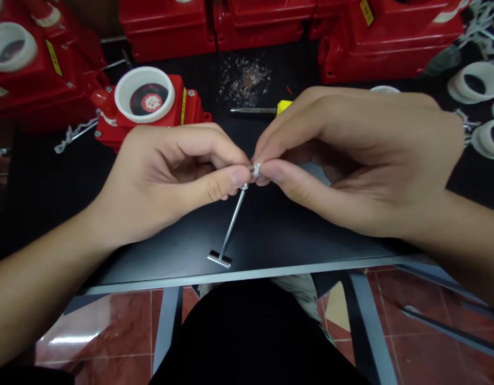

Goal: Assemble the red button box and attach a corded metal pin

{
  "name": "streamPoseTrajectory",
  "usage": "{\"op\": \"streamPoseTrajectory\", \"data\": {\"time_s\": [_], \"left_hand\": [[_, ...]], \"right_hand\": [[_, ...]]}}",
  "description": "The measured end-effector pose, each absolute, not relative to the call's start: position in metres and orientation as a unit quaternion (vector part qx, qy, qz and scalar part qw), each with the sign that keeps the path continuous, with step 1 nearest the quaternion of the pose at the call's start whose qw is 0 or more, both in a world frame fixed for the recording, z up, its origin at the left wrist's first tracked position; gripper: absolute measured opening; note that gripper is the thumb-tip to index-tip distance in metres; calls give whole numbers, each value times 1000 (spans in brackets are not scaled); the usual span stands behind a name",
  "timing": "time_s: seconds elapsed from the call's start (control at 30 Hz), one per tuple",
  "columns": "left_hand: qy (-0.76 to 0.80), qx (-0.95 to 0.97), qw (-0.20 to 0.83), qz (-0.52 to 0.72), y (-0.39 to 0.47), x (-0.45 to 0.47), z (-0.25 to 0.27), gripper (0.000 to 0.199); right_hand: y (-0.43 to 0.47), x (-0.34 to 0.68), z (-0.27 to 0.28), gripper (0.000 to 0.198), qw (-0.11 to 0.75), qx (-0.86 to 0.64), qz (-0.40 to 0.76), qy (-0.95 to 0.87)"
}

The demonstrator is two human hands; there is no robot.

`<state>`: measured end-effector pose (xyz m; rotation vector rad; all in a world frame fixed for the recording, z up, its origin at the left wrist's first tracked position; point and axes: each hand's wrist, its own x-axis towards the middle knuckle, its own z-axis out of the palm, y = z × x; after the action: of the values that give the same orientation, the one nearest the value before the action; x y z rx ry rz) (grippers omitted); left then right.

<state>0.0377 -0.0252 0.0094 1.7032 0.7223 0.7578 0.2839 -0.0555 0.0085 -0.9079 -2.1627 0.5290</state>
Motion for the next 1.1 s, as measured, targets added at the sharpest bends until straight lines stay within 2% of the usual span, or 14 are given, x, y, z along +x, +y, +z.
{"op": "streamPoseTrajectory", "data": {"time_s": [0.13, 0.27, 0.37, 0.47, 0.63, 0.8, 0.87, 0.93, 1.03, 1.1], "left_hand": [[320, 724, 533, 299, -25, 39, 8, 32], [284, 773, 480, 302, -22, 37, 8, 37], [260, 805, 450, 285, -20, 34, 8, 32], [255, 789, 477, 289, -20, 33, 8, 26], [261, 737, 518, 347, -22, 32, 4, 2], [322, 725, 499, 349, -25, 32, 3, 8], [319, 747, 480, 333, -24, 32, 4, 13], [319, 760, 475, 308, -23, 33, 4, 15], [340, 757, 489, 271, -24, 34, 4, 13], [350, 752, 497, 255, -25, 34, 4, 9]], "right_hand": [[-56, 283, 11, 14, 372, -372, 216, -823], [-55, 283, 12, 13, 373, -381, 174, -828], [-54, 285, 10, 13, 358, -384, 156, -836], [-50, 286, 5, 13, 347, -384, 151, -842], [-45, 284, -4, 6, 354, -334, 173, -856], [-48, 283, -2, 5, 392, -347, 169, -835], [-47, 282, -1, 7, 430, -369, 222, -793], [-44, 281, -1, 12, 466, -354, 330, -741], [-38, 278, -4, 27, 470, -325, 492, -656], [-36, 276, -7, 38, 469, -336, 534, -618]]}}
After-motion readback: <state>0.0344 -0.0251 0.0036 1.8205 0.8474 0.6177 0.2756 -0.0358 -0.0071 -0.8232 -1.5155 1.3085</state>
